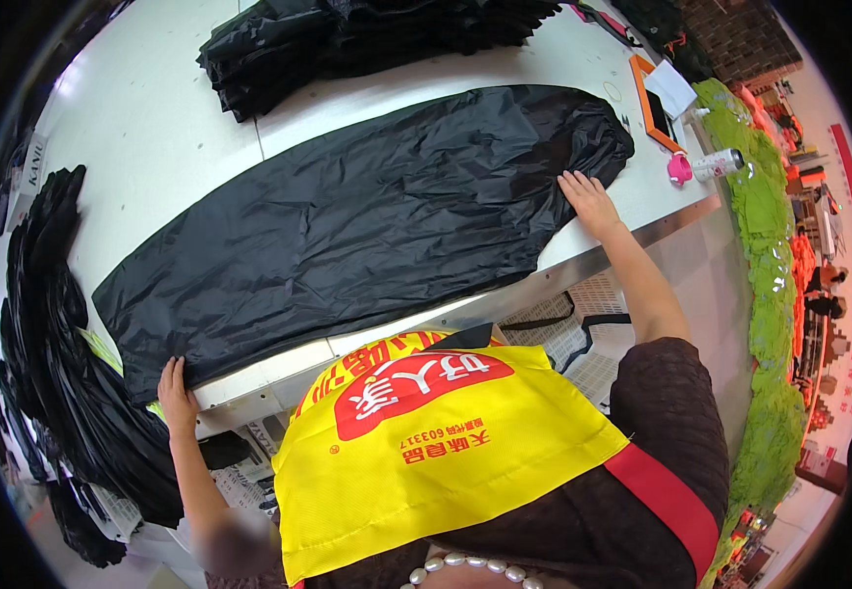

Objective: The person repeatedly folds black trousers on a white table, inspects the inside of each garment, and uses a small blade to trim loose threads. The folded items are stacked on the table.

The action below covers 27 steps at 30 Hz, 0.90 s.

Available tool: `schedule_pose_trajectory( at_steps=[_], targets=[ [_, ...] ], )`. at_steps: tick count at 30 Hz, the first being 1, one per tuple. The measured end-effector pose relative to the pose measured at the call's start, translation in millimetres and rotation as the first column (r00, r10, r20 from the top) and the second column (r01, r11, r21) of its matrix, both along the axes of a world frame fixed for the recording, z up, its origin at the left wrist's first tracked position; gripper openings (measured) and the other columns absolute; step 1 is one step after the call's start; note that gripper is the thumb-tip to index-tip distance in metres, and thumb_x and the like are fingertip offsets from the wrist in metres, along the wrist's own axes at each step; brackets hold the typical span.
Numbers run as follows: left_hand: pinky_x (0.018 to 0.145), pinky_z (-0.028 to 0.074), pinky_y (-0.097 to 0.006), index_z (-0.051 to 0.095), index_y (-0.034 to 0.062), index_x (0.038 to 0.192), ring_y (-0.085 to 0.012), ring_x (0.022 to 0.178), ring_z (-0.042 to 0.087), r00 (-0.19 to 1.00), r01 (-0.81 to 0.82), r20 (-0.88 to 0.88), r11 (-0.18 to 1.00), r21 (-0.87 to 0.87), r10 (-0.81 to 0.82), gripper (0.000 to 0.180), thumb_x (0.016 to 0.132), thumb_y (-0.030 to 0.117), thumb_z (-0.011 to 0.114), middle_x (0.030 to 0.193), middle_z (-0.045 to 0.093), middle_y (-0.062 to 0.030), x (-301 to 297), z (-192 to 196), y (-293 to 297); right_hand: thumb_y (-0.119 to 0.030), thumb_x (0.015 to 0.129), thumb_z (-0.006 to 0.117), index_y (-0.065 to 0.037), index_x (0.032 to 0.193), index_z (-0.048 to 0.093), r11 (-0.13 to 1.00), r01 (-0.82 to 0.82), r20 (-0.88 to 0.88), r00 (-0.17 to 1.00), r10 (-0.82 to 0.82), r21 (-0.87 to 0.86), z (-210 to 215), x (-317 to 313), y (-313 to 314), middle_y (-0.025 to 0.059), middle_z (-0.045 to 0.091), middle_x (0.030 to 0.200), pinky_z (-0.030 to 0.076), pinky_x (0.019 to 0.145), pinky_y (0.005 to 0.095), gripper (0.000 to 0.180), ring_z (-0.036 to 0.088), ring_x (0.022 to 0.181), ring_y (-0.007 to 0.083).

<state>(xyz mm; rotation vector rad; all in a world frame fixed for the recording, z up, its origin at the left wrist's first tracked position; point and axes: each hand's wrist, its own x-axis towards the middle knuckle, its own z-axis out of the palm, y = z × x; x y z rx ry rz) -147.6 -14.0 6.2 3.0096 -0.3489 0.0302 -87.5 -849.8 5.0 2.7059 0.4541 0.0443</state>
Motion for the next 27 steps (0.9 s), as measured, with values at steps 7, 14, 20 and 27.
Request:
schedule_pose_trajectory(
  at_steps=[7,14,20,27],
  targets=[
    [0.091,0.039,-0.038,0.058,0.0044,0.102,-0.03,0.102,0.053,0.98,-0.198,0.026,0.975,0.103,0.196,0.043,0.062,-0.008,0.049,0.102,0.06,-0.0114,17,-4,29,0.001,0.073,0.047,-0.007,0.114,0.056,0.964,0.168,-0.129,0.981,-0.143,0.204,12,24,5,0.009,0.057,0.119,0.028,0.101,0.0467,0.043,0.051,0.113,0.0223],
    [0.071,0.046,-0.042,0.064,-0.0005,0.085,-0.0397,0.079,0.059,0.771,-0.55,-0.478,0.819,-0.165,0.421,0.022,0.069,0.003,0.05,0.08,0.062,-0.0217,55,72,96,-0.008,0.066,0.049,0.002,0.084,0.057,0.602,0.55,-0.62,0.776,-0.114,0.579,100,56,-15,0.0126,0.056,0.068,0.044,0.062,0.0302,0.022,0.054,0.066,0.0183],
    [0.096,0.027,-0.06,0.061,0.0126,0.108,-0.026,0.118,0.045,0.778,-0.504,-0.082,0.696,0.511,0.623,0.034,0.079,0.026,0.049,0.119,0.056,-0.0082,134,35,81,-0.024,0.081,0.054,0.0,0.093,0.059,0.837,0.131,-0.091,0.991,-0.097,0.532,16,90,-40,0.0185,0.061,0.091,0.047,0.075,0.0399,0.027,0.058,0.077,0.0375],
    [0.099,0.026,-0.058,0.057,0.0115,0.113,-0.0314,0.107,0.054,0.791,-0.447,-0.157,0.734,0.511,0.591,0.036,0.083,0.027,0.044,0.113,0.059,-0.0136,181,10,75,-0.037,0.088,0.05,-0.003,0.077,0.053,0.895,0.365,-0.126,0.931,-0.344,0.256,19,115,-12,0.0182,0.06,0.08,0.047,0.067,0.0453,0.036,0.058,0.079,0.0376]
  ],
)
